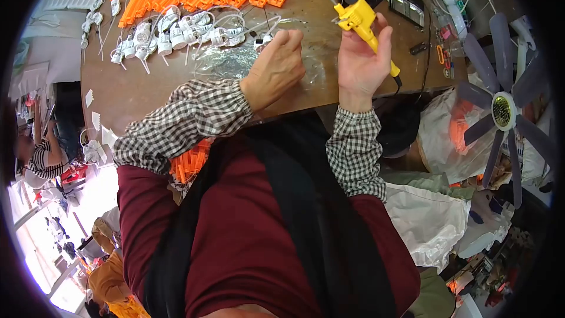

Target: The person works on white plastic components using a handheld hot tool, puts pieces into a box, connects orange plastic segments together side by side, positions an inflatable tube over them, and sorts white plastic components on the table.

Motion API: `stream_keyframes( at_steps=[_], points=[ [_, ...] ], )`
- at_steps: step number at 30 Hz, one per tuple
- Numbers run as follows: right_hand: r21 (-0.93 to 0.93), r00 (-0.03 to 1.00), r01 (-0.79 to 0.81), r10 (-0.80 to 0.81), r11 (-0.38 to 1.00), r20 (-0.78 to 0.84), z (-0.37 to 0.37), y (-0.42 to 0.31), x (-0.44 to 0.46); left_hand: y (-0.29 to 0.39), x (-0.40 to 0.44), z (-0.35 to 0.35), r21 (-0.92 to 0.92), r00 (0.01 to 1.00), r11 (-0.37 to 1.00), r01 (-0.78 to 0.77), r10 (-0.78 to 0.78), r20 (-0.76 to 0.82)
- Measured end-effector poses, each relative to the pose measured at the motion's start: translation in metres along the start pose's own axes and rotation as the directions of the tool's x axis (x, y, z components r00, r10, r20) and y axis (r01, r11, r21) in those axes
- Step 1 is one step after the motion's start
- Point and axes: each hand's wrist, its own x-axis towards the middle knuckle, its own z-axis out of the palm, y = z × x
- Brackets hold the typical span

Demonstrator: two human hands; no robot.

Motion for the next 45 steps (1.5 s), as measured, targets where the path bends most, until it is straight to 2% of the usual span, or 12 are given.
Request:
stream_keyframes(
  at_steps=[8, 10, 12, 14, 15, 16, 19, 23, 25, 31, 36, 45],
  points=[
    [0.002, 0.999, 0.009, -0.009, 1.0, -0.047, -0.013, -0.006, 0.0, -0.014, -0.012, -0.001, -0.372, 0.942, 0.928, 0.004, -0.128, -0.309],
    [0.015, 0.999, 0.003, -0.002, 1.0, -0.044, -0.013, -0.004, 0.0, -0.019, -0.018, 0.0, -0.926, 0.766, 0.368, -0.081, -0.571, -0.295],
    [0.006, 0.999, -0.004, 0.005, 1.0, -0.042, -0.01, -0.002, 0.001, -0.031, -0.021, 0.007, -0.959, 0.728, 0.273, -0.078, -0.641, -0.242],
    [0.023, 0.999, -0.011, 0.012, 1.0, -0.044, -0.008, 0.0, 0.0, -0.039, -0.024, 0.01, -0.924, 0.695, -0.382, 0.024, -0.658, 0.29],
    [0.039, 0.999, -0.017, 0.019, 0.999, -0.049, -0.008, 0.001, 0.001, -0.045, -0.026, 0.01, -0.895, 0.675, -0.444, 0.032, -0.651, 0.347],
    [0.039, 0.999, -0.017, 0.019, 0.999, -0.048, -0.007, 0.001, 0.001, -0.048, -0.026, 0.015, -0.896, 0.675, -0.443, 0.032, -0.652, 0.347],
    [0.036, 0.998, -0.02, 0.022, 0.999, -0.06, -0.006, 0.001, 0.001, -0.048, -0.026, 0.029, -0.975, 0.536, 0.061, 0.215, -0.842, 0.066],
    [0.032, 0.999, -0.027, 0.028, 0.999, -0.042, -0.009, 0.002, 0.002, -0.043, -0.017, 0.06, -0.989, 0.537, -0.141, 0.035, -0.833, 0.137],
    [0.038, 0.999, -0.029, 0.03, 0.999, -0.038, -0.01, 0.002, 0.004, -0.046, -0.013, 0.058, -0.845, 0.609, -0.531, -0.054, -0.688, 0.394],
    [-0.069, 1.0, -0.012, 0.012, 0.998, -0.002, -0.014, 0.0, 0.005, -0.09, 0.013, 0.084, -0.65, 0.715, -0.753, 0.101, -0.4, 0.574],
    [-0.687, 0.972, 0.195, -0.046, 0.7, 0.229, -0.006, 0.001, -0.002, -0.116, 0.021, 0.094, -0.708, 0.73, -0.62, 0.339, -0.301, 0.613],
    [-0.771, 0.902, 0.341, 0.043, 0.538, 0.429, 0.003, 0.016, 0.006, -0.091, 0.028, 0.108, -0.856, 0.654, -0.312, 0.412, -0.553, 0.516]
  ],
)
